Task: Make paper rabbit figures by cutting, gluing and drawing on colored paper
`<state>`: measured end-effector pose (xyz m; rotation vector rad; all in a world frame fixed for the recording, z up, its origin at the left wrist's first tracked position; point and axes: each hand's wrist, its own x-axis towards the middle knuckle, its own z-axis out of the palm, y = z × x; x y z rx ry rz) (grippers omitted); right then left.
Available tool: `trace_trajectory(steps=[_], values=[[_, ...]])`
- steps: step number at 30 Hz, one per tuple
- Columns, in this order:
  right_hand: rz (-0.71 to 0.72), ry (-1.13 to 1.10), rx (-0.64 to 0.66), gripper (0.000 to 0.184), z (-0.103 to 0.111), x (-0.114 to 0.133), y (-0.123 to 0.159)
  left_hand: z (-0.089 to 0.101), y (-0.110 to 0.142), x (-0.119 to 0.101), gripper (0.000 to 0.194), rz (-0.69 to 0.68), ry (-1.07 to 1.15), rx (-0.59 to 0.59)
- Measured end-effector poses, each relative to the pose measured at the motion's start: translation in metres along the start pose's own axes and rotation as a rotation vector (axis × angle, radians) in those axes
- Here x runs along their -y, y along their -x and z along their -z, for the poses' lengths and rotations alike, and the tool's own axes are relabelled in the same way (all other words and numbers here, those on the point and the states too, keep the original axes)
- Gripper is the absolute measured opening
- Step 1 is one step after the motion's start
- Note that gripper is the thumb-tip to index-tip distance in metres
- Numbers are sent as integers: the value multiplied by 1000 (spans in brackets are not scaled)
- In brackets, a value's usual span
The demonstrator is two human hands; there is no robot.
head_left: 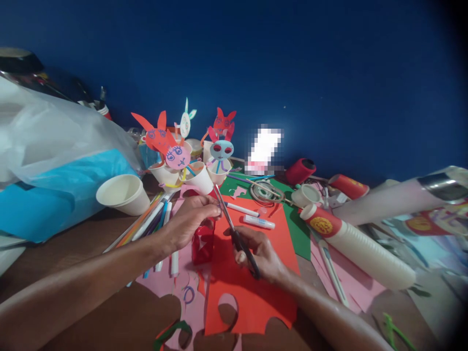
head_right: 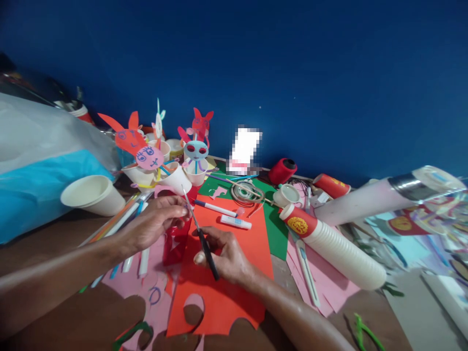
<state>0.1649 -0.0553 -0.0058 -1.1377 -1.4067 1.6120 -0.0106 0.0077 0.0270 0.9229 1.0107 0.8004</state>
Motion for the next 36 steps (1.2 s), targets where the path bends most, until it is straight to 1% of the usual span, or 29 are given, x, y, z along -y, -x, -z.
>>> trace_trajectory(steps=[3, 8, 14, 19, 27, 36], values=[[-1, -2, -4, 42, 0, -1, 0, -1, 1, 0, 6, 12, 21, 7], [35, 12, 14, 41, 1, -5, 0, -1, 1, -1, 5, 28, -2, -16], [83, 13, 37, 48, 1, -4, 0, -2, 1, -3, 6, 26, -43, -33], [61, 32, 21, 48, 1, -4, -1, -3, 3, -4, 5, 27, -57, -34], [32, -25, 15, 39, 1, -7, 1, 0, 1, -1, 4, 20, -42, -11], [2, -17, 11, 39, 2, -6, 0, 3, -1, 2, 4, 23, -38, -14]])
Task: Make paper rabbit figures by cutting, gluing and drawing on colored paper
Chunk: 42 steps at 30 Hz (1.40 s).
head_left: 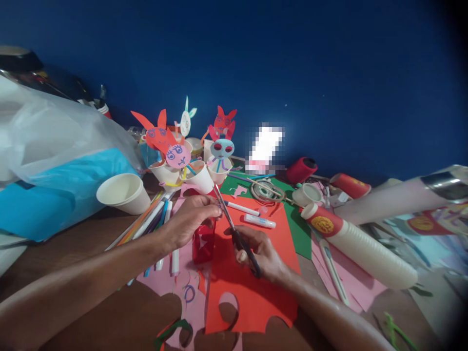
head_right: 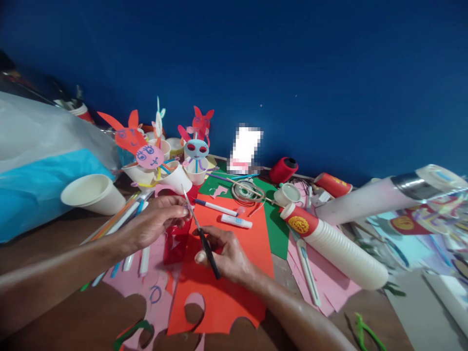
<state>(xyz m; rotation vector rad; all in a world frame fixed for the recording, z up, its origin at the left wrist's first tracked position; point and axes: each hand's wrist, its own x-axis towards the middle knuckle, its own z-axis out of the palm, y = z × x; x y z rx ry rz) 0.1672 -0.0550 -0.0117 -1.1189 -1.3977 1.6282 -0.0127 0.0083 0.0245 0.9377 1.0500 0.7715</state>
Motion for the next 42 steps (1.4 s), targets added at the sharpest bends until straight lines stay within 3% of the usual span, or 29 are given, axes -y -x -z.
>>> trace_trajectory(steps=[16, 25, 42], values=[[-33, 10, 13, 37, -1, 7, 0, 3, -2, -1, 5, -56, -67, -1], [33, 94, 23, 56, 0, 8, -1, -1, 0, -6, 5, -44, -153, -31], [-29, 47, -11, 52, 2, 5, 0, 3, -3, -4, 5, -40, -133, 19]])
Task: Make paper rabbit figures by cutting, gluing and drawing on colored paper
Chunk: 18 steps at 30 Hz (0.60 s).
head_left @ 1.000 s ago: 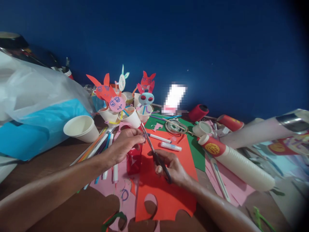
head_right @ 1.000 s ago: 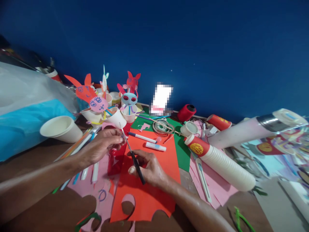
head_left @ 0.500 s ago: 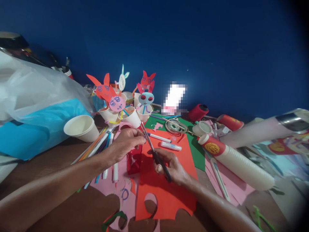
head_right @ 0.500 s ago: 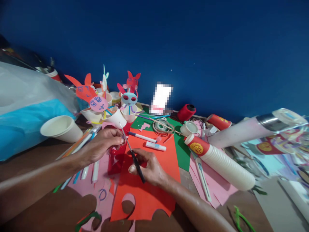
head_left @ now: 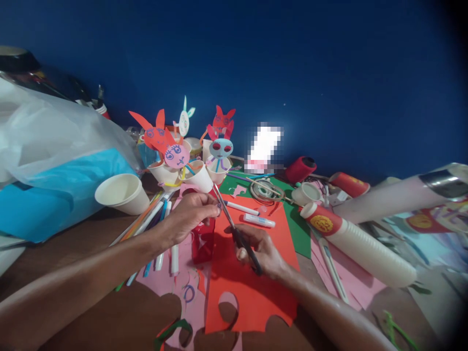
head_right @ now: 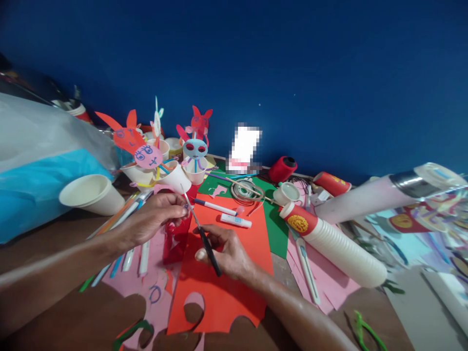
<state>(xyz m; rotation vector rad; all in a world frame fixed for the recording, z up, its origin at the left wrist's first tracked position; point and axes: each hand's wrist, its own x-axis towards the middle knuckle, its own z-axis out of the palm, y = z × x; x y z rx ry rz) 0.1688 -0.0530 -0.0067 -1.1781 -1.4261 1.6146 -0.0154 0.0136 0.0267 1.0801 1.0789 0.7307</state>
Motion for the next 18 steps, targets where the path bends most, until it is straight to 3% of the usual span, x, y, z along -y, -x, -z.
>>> trace_trajectory(steps=[10, 18], values=[[-14, -73, 12, 58, 0, 0, 0, 1, 1, -1, 7, 13, 82, -15], [12, -92, -16, 49, -1, -3, 0, -5, 5, -3, 8, 66, 83, 47]])
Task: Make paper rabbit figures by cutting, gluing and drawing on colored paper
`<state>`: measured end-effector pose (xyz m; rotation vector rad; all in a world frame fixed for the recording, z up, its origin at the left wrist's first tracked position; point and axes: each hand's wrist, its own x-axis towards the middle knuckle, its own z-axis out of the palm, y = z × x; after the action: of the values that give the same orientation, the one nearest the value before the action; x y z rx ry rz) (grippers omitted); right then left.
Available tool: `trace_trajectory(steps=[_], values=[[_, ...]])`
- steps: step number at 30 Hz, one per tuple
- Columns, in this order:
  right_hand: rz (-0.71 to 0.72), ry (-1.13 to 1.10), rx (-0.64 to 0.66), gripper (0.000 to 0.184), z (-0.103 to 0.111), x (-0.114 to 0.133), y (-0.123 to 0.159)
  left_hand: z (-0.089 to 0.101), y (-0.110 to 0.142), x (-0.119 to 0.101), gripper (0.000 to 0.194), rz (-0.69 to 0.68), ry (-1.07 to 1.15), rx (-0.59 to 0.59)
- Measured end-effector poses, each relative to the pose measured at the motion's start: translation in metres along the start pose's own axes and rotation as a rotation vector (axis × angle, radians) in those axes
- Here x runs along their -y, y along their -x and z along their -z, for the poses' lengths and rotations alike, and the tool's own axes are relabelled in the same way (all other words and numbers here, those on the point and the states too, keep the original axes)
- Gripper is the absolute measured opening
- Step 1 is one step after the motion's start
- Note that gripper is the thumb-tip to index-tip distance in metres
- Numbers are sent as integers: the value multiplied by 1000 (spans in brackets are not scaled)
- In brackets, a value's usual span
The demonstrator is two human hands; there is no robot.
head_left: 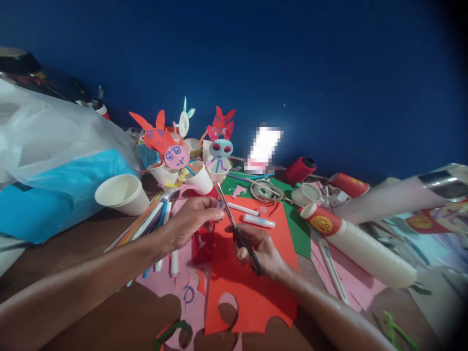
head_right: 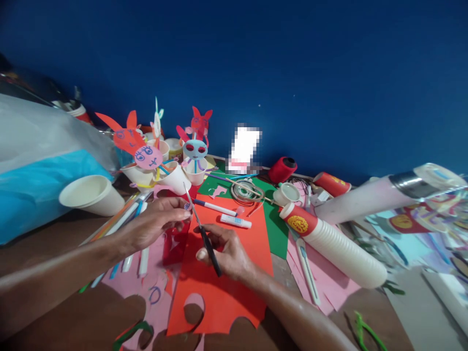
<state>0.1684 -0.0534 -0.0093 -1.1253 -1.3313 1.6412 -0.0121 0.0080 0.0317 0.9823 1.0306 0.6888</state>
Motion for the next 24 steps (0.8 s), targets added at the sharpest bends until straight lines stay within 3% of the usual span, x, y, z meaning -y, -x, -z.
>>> trace_trajectory(steps=[4, 24], values=[[-22, 9, -14, 47, 0, -1, 0, -2, 0, -1, 6, -7, 2, -49], [-34, -11, 29, 39, 0, 0, 1, 6, -4, 2, 5, -13, -20, -22]])
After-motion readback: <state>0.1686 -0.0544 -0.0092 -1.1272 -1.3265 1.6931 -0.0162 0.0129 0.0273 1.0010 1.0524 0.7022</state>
